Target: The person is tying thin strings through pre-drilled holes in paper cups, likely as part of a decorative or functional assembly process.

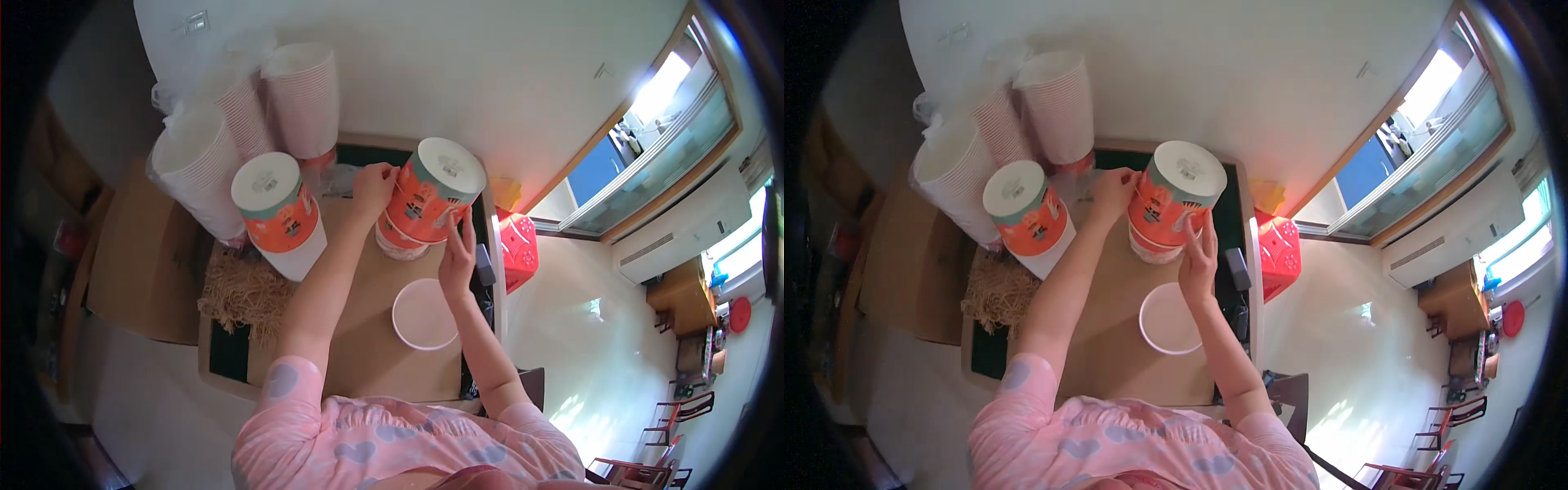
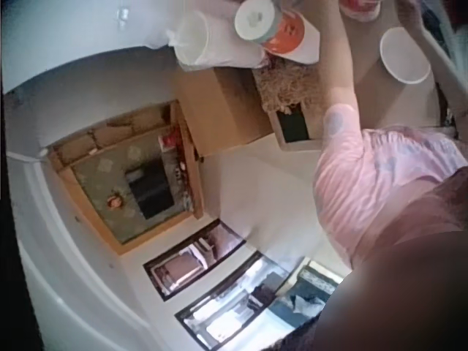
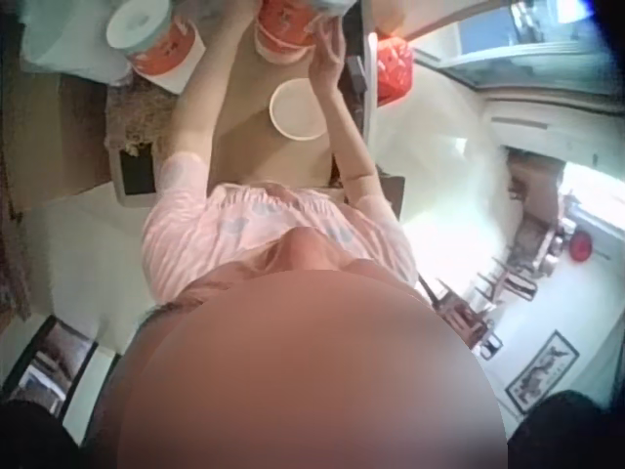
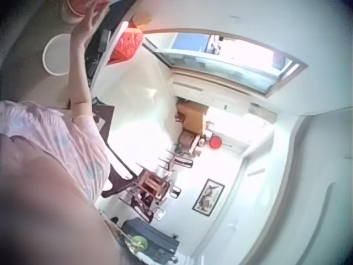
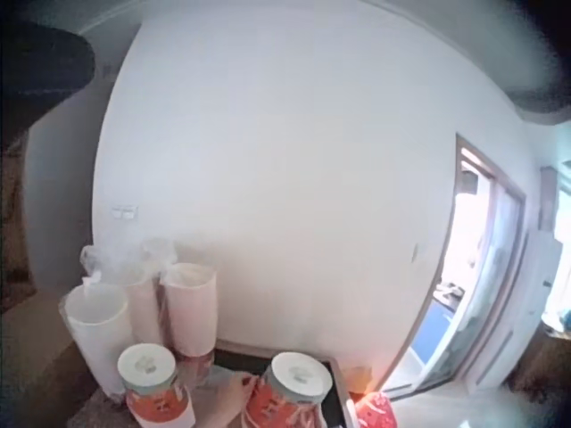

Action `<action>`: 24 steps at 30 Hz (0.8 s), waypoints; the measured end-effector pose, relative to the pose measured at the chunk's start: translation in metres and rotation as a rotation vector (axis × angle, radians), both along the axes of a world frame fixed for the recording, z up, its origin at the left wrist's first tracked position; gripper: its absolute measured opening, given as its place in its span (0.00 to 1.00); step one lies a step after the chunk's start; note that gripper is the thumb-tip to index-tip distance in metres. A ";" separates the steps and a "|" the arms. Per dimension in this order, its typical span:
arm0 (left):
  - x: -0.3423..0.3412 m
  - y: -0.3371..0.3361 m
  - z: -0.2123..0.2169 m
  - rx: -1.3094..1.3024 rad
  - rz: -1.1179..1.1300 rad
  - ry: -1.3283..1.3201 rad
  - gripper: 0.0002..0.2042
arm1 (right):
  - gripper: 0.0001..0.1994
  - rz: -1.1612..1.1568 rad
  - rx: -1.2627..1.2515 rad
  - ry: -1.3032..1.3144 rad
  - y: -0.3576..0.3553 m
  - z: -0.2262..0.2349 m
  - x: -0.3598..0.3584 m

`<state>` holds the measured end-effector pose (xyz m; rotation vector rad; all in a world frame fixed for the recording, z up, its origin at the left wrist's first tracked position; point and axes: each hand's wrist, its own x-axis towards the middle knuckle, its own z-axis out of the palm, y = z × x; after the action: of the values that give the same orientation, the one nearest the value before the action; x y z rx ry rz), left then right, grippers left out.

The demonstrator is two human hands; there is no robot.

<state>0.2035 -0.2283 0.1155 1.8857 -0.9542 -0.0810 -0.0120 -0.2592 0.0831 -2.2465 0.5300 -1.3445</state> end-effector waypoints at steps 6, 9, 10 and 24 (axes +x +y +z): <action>0.058 -0.039 -0.074 -0.137 -0.268 0.515 0.17 | 0.25 -0.038 -0.120 0.140 0.016 -0.040 0.025; 0.056 -0.033 -0.083 -0.141 -0.165 0.401 0.28 | 0.24 -0.022 -0.050 0.254 0.023 -0.060 0.018; 0.049 -0.027 -0.074 -0.141 -0.182 0.397 0.29 | 0.23 -0.003 -0.026 0.265 0.023 -0.064 0.013; -0.126 0.258 0.193 -1.207 -1.130 -0.067 0.08 | 0.16 -0.054 -0.086 0.876 -0.074 -0.051 0.057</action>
<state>0.0775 0.0298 0.3084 0.1443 -1.5220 -0.0781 0.0453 -0.3335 0.0321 -2.8430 0.8189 -0.3288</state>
